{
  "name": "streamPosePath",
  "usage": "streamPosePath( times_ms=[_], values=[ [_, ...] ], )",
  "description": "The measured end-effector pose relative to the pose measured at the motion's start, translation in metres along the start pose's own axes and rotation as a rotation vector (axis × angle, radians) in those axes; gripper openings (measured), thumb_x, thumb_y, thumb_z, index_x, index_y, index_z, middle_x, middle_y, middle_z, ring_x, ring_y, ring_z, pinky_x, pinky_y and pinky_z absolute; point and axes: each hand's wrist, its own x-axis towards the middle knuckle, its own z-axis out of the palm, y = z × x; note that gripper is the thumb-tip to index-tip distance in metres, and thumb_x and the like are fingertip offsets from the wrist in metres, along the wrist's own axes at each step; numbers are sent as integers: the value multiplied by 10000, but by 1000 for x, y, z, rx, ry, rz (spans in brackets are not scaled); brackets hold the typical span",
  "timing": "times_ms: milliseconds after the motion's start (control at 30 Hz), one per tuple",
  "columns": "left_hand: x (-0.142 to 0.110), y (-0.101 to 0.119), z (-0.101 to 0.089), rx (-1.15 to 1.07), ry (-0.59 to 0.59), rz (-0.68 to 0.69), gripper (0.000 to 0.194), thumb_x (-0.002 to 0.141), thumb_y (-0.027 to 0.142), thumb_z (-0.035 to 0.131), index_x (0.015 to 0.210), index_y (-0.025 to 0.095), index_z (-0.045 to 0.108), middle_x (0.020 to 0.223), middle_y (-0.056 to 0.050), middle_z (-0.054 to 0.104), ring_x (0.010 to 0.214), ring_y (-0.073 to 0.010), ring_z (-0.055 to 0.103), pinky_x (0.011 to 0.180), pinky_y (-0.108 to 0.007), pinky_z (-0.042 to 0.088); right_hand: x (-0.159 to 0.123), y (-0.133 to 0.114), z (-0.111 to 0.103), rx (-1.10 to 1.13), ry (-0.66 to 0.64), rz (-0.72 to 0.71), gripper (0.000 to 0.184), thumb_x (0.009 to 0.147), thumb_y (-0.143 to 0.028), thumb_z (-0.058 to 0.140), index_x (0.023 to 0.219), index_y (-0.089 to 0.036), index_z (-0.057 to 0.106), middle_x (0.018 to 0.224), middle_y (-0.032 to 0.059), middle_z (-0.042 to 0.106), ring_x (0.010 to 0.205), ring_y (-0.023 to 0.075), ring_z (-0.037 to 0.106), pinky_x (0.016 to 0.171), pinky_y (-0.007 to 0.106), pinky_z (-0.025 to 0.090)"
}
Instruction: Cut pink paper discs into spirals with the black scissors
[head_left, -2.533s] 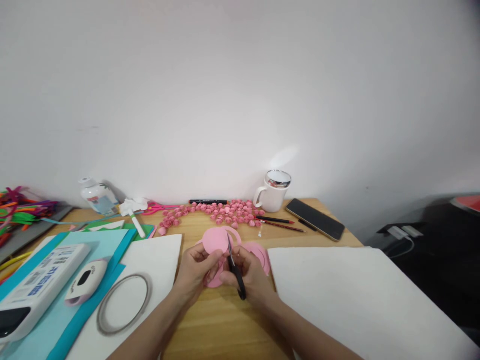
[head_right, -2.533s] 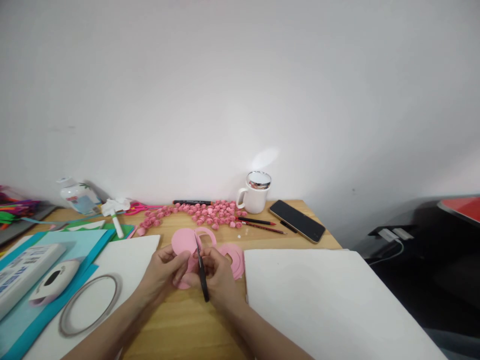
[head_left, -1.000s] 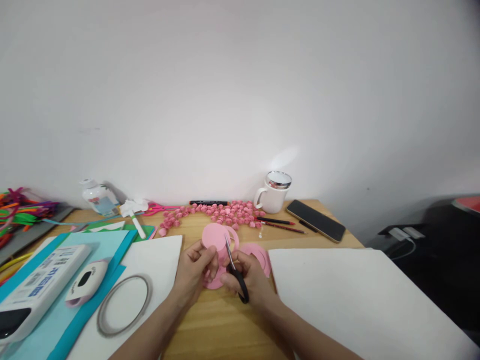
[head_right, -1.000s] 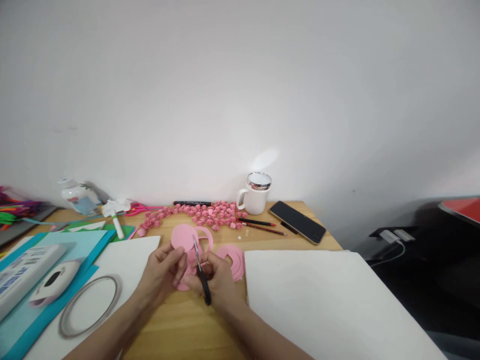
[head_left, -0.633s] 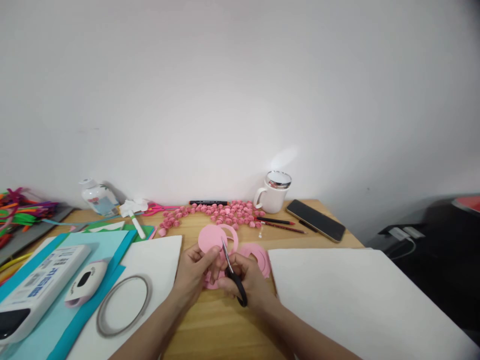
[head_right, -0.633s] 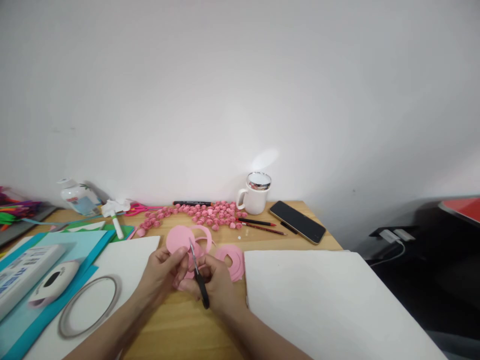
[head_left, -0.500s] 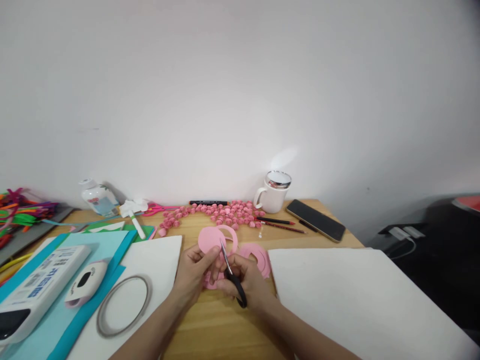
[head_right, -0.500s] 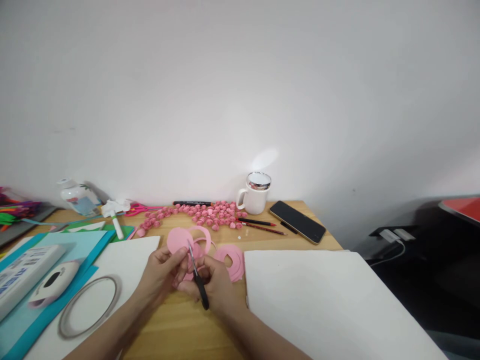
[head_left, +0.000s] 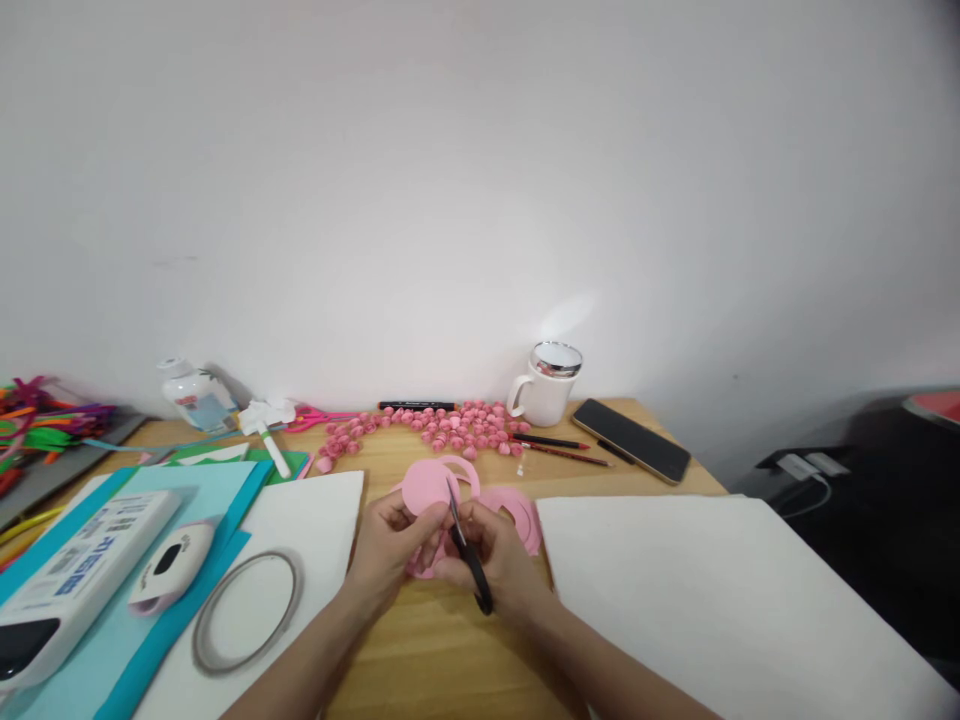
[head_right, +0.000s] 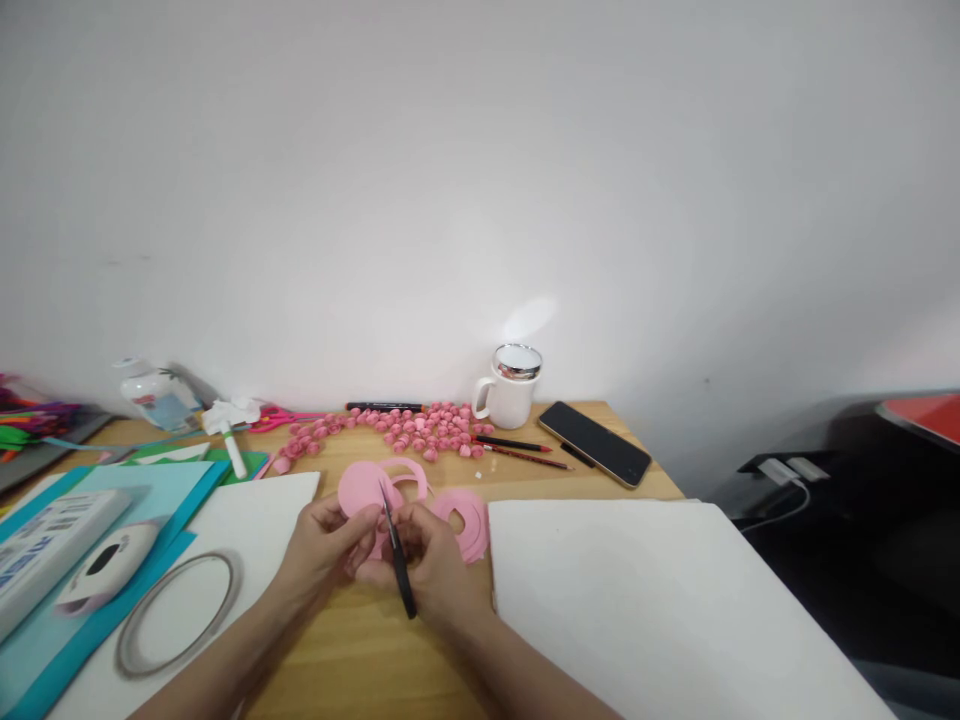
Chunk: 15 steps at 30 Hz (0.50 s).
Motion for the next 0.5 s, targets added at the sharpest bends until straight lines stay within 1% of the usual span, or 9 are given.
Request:
streamPosePath(
  times_ms=[167,333,500],
  values=[
    [0,-2,-1,-11,7,-4,303,622,369,673,510,124,534,319,52,452,264,-29,331,291,-143,227,0,5,-2,53,-17,5,301,565,-197,749,715,-179,488,571,-74,456,485,65,375,482,186,295],
    [0,-4,-1,-22,2,3,294,634,367,666,525,125,539,327,52,456,264,-29,332,291,-143,227,-1,4,-2,67,-31,7,313,553,-212,760,708,-181,490,572,-68,485,500,69,395,494,183,317],
    [0,-1,0,-35,0,8,296,630,368,668,520,127,537,327,51,453,263,-31,329,289,-149,230,-1,3,-2,66,-18,24,315,548,-223,763,689,-182,484,550,-67,480,500,76,404,454,172,303]
  ],
)
